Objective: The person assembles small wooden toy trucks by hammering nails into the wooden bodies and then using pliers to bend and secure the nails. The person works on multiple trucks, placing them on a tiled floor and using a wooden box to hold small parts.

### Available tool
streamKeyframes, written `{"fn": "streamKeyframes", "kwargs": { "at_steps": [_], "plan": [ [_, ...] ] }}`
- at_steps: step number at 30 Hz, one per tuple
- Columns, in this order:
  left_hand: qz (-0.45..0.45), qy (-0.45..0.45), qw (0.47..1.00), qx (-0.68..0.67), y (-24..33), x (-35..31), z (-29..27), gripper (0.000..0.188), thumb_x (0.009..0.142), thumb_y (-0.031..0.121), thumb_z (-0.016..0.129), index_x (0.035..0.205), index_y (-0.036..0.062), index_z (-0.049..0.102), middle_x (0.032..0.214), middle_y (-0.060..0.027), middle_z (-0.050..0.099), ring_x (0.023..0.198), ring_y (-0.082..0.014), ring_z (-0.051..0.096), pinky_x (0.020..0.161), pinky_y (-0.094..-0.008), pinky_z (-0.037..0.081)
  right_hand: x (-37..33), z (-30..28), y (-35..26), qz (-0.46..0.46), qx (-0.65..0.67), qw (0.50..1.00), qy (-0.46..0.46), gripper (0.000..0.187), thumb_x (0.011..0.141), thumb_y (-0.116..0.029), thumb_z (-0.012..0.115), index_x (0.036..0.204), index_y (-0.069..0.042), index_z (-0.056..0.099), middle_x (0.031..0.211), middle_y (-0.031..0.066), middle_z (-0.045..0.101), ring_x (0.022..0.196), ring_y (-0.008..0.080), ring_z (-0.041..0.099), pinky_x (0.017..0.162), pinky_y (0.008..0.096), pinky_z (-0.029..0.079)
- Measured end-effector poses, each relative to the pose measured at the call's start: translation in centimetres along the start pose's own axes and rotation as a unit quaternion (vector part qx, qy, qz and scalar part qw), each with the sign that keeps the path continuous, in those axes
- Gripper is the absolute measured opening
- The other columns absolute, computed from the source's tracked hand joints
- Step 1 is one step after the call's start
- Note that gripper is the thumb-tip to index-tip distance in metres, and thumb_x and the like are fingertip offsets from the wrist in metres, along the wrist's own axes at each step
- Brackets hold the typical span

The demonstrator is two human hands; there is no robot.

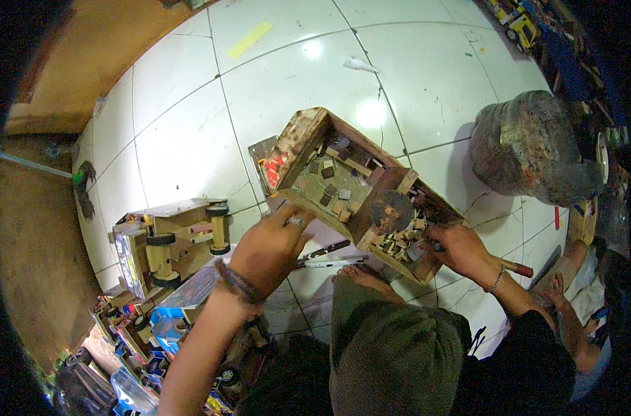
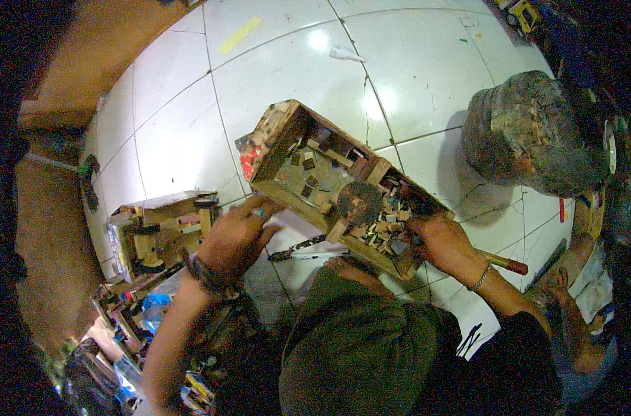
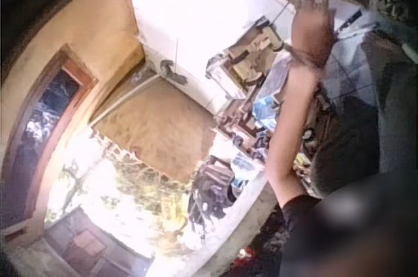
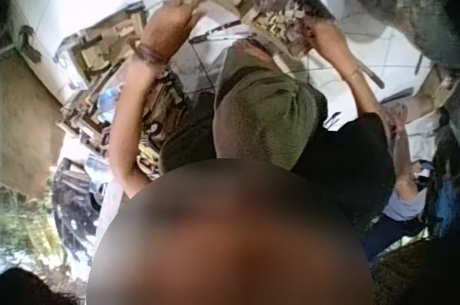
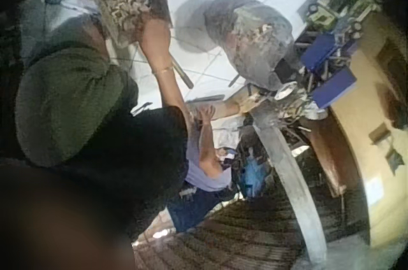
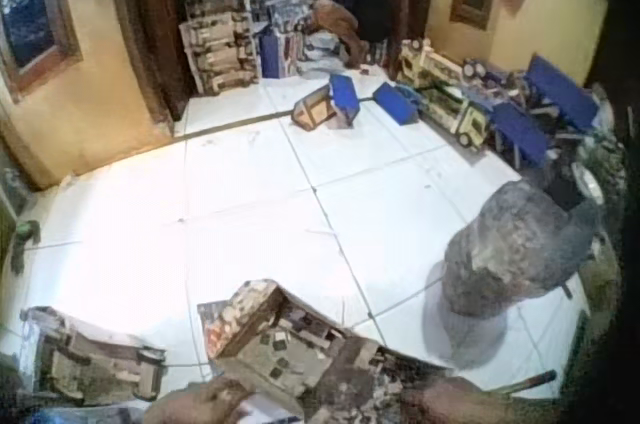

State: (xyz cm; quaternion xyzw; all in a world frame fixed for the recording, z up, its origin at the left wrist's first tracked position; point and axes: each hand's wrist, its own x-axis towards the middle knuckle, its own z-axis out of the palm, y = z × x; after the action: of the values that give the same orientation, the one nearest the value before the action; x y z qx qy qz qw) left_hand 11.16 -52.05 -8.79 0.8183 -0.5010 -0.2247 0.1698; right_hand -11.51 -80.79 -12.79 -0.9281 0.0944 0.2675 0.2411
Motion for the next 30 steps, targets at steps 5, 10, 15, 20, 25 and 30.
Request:
{"fn": "streamKeyframes", "kwargs": {
  "at_steps": [5, 10, 15, 20, 25, 30],
  "plan": [
    [-0.022, -0.049, 0.998, 0.036, 0.7, 3.2, 4.8, 0.023, 0.092, 0.019, 0.059, 0.111, 0.0057, 0.063, 0.116, -0.015, 0.064, 0.089, -0.0328, 0.068, 0.074, -0.0432, 0.058, -0.1, 0.0, 0.6, 0.023, 0.028, 0.999, -0.018, 0.023, 0.088, -0.027, 0.069, 0.104, -0.01, 0.066, 0.091, 0.0183, 0.068, 0.086, 0.0398, 0.065, 0.07, 0.0481, 0.052],
    [-0.072, -0.08, 0.992, 0.065, 1.0, 3.4, 4.6, 0.019, 0.095, 0.021, 0.056, 0.108, 0.0112, 0.065, 0.104, -0.0145, 0.068, 0.08, -0.0315, 0.071, 0.063, -0.0423, 0.058, -0.1, -0.2, 0.5, 0.03, 0.074, 0.997, -0.006, 0.022, 0.089, -0.024, 0.069, 0.107, -0.011, 0.066, 0.092, 0.018, 0.068, 0.086, 0.0389, 0.065, 0.071, 0.0472, 0.051],
    [-0.119, 0.044, 0.991, 0.041, -0.5, 4.5, 2.6, 0.026, 0.096, 0.024, 0.059, 0.114, 0.0073, 0.064, 0.098, -0.0186, 0.068, 0.083, -0.0359, 0.069, 0.068, -0.0457, 0.056, -0.2, -0.3, 0.5, 0.019, 0.087, 0.996, -0.016, 0.026, 0.088, -0.02, 0.07, 0.112, -0.011, 0.066, 0.094, 0.0172, 0.068, 0.088, 0.0378, 0.065, 0.074, 0.046, 0.051],
    [-0.074, 0.099, 0.991, -0.051, -1.7, 6.2, 3.0, 0.025, 0.094, 0.018, 0.061, 0.114, 0.0048, 0.064, 0.098, -0.0207, 0.068, 0.092, -0.04, 0.065, 0.079, -0.0475, 0.053, -0.1, -0.2, 0.8, 0.02, 0.089, 0.996, -0.014, 0.027, 0.088, -0.018, 0.069, 0.113, -0.011, 0.065, 0.097, 0.0164, 0.069, 0.09, 0.0374, 0.066, 0.076, 0.0449, 0.052],
    [-0.079, 0.088, 0.992, -0.052, -2.4, 7.0, 3.8, 0.023, 0.092, 0.015, 0.06, 0.112, 0.0046, 0.066, 0.1, -0.0217, 0.067, 0.095, -0.0405, 0.064, 0.083, -0.0469, 0.052, -0.2, 0.1, 0.8, 0.015, 0.105, 0.994, -0.004, 0.024, 0.091, -0.019, 0.067, 0.113, -0.011, 0.065, 0.098, 0.0162, 0.07, 0.09, 0.0381, 0.066, 0.077, 0.0452, 0.052],
    [-0.084, 0.067, 0.993, -0.056, -3.1, 7.3, 3.4, 0.022, 0.092, 0.015, 0.061, 0.111, 0.0047, 0.066, 0.101, -0.0211, 0.068, 0.094, -0.0403, 0.065, 0.082, -0.0468, 0.052, -0.2, 0.1, 0.7, 0.024, 0.118, 0.993, 0.002, 0.023, 0.093, -0.022, 0.066, 0.113, -0.011, 0.065, 0.095, 0.0166, 0.07, 0.089, 0.0388, 0.066, 0.076, 0.0464, 0.052]
  ]
}}
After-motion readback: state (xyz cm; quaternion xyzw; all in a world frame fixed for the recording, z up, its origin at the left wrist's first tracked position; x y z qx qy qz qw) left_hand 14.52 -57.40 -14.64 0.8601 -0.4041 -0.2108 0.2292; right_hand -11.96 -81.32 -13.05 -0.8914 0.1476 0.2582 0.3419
